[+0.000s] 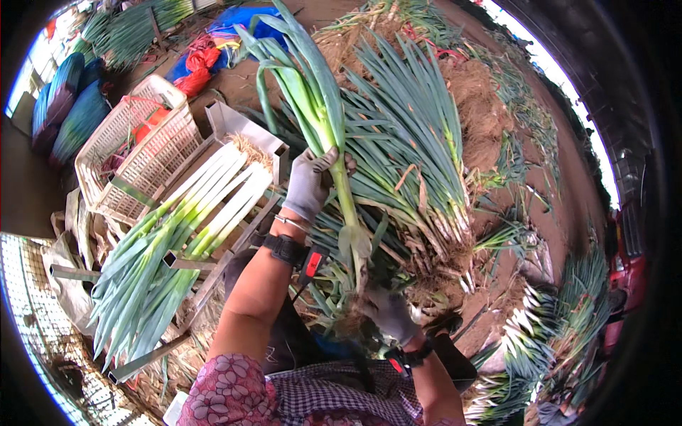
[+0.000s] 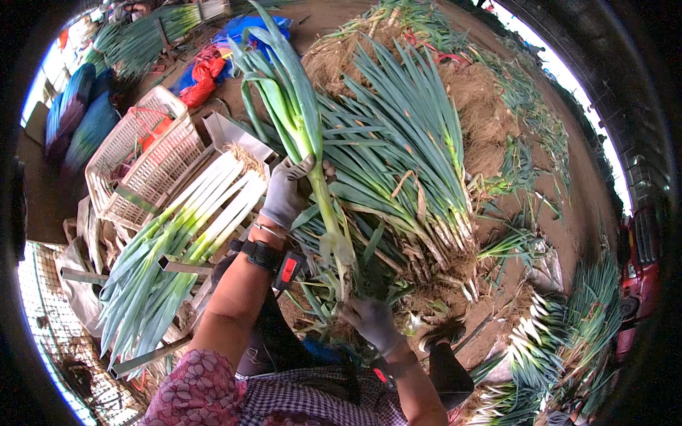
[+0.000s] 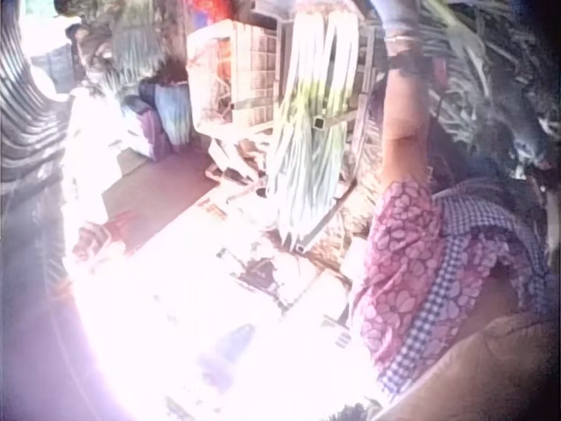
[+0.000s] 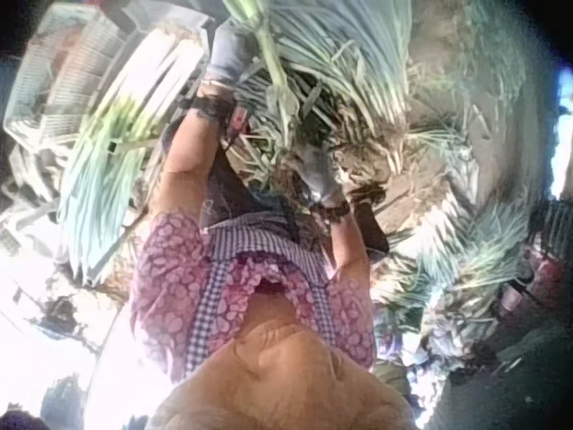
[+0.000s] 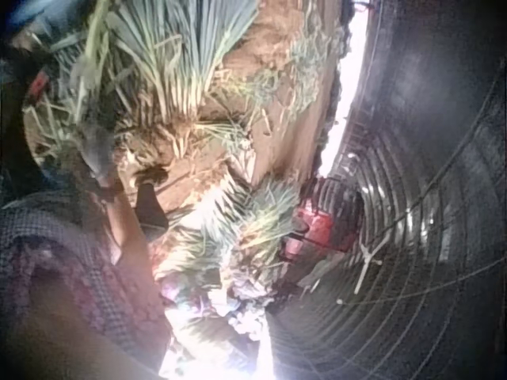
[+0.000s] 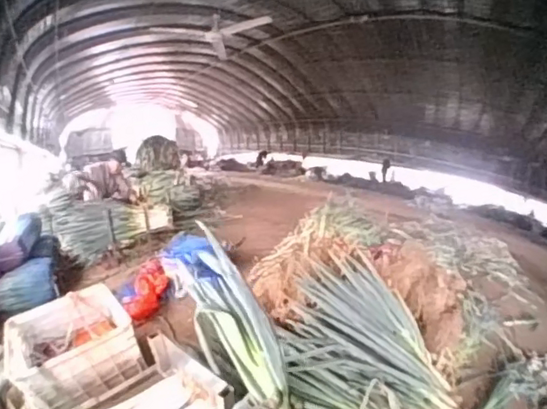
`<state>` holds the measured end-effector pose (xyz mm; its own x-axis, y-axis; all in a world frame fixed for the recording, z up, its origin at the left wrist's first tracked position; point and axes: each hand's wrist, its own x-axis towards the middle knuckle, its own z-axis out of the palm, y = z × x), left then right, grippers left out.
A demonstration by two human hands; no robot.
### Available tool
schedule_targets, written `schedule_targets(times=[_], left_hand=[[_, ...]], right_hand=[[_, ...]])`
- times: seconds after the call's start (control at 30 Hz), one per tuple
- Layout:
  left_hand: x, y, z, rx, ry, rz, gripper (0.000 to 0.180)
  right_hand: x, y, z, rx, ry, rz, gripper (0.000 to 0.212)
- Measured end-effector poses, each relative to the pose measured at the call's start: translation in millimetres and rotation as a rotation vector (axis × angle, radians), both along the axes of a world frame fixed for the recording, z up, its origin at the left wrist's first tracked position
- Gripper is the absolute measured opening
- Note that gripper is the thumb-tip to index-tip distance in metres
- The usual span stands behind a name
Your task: The person picks up a green onion from a pile, peels away the outer layers by hand, and places the cleaned stalk onto a metal rack, repeating the process for a second onion.
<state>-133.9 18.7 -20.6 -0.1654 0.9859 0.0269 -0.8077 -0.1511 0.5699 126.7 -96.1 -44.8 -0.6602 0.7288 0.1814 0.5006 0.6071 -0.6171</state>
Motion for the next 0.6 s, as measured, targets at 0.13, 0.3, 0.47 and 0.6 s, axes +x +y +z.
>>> schedule_targets(times=[0.13, 0.3, 0.47, 0.6], left_hand=[[10, -8, -1, 0.007, 0.077, -0.024, 0.025], [32, -26, -5, 0.082, 0.484, -0.106, 0.030], [35, -31, 0, -0.120, 0.328, -0.219, 0.025], [36, -30, -2, -0.150, 0.456, -0.238, 0.024]], right_hand=[[-13, 27, 27, -0.047, 0.168, -0.208, 0.038], [-70, 92, 25, -0.053, 0.396, -0.373, 0.043], [-64, 84, 14, -0.124, 0.510, -0.437, 0.035], [-68, 74, 21, -0.077, 0.501, -0.498, 0.033]])
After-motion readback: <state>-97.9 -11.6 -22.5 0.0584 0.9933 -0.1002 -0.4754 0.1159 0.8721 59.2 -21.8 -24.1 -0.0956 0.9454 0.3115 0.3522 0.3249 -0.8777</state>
